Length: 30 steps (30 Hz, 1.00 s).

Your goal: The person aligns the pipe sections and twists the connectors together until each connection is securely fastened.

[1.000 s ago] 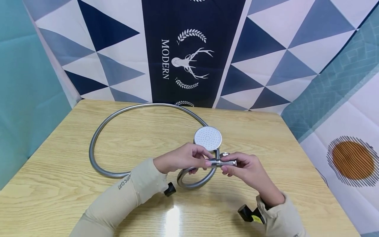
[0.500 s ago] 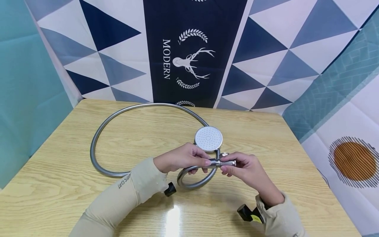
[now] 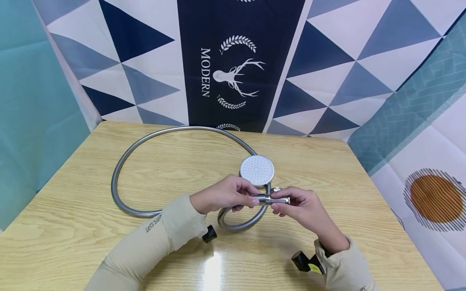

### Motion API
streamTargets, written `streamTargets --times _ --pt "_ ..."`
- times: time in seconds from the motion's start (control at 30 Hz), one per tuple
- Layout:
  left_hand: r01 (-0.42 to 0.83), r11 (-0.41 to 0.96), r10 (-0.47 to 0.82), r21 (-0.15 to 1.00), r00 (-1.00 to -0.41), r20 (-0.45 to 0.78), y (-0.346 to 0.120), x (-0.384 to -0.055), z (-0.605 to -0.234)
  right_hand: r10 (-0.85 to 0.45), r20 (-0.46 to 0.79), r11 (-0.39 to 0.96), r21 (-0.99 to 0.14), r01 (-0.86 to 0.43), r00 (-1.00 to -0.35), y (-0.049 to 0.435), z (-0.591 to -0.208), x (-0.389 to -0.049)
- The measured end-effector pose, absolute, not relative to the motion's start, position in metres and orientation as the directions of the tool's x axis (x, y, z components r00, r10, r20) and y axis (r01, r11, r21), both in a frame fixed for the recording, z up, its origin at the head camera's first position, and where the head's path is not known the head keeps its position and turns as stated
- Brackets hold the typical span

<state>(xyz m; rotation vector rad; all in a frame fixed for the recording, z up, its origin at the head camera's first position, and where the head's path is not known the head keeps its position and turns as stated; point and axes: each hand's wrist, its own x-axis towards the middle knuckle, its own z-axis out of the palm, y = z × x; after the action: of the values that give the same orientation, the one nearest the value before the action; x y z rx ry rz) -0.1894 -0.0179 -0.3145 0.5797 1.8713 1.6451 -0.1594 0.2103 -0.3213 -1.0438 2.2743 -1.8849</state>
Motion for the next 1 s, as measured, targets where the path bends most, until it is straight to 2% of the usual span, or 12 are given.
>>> streamTargets --times 0.13,0.37,0.8,0.9,1.0 --pt "-0.019 0.149 0.662 0.989 -0.741 -0.114 -0.0190 -0.1909 -0.3160 -0.490 0.404 0.047 -0.872 -0.486 -0.772 0.2101 -0.3223 -0.1599" --pt "-0.042 0.133 0.755 0.990 -0.643 -0.129 -0.0209 -0.1935 -0.3176 -0.499 0.385 0.063 -0.877 -0.476 -0.777 0.2107 -0.3230 -0.1606" --pt "-0.065 0.156 0.653 0.986 -0.742 -0.153 -0.0150 -0.1884 -0.3141 -0.482 0.396 0.062 -0.875 -0.481 -0.782 0.2106 -0.3248 -0.1574" --pt "-0.067 0.144 0.676 0.987 -0.722 -0.147 -0.0162 -0.1905 -0.3156 -0.476 0.392 0.066 -0.877 -0.476 -0.787 0.2113 -0.3232 -0.1572" --pt "-0.073 0.138 0.730 0.988 -0.667 -0.151 -0.0195 -0.1932 -0.3166 -0.486 0.387 0.057 -0.881 -0.470 -0.784 0.2111 -0.3216 -0.1568"
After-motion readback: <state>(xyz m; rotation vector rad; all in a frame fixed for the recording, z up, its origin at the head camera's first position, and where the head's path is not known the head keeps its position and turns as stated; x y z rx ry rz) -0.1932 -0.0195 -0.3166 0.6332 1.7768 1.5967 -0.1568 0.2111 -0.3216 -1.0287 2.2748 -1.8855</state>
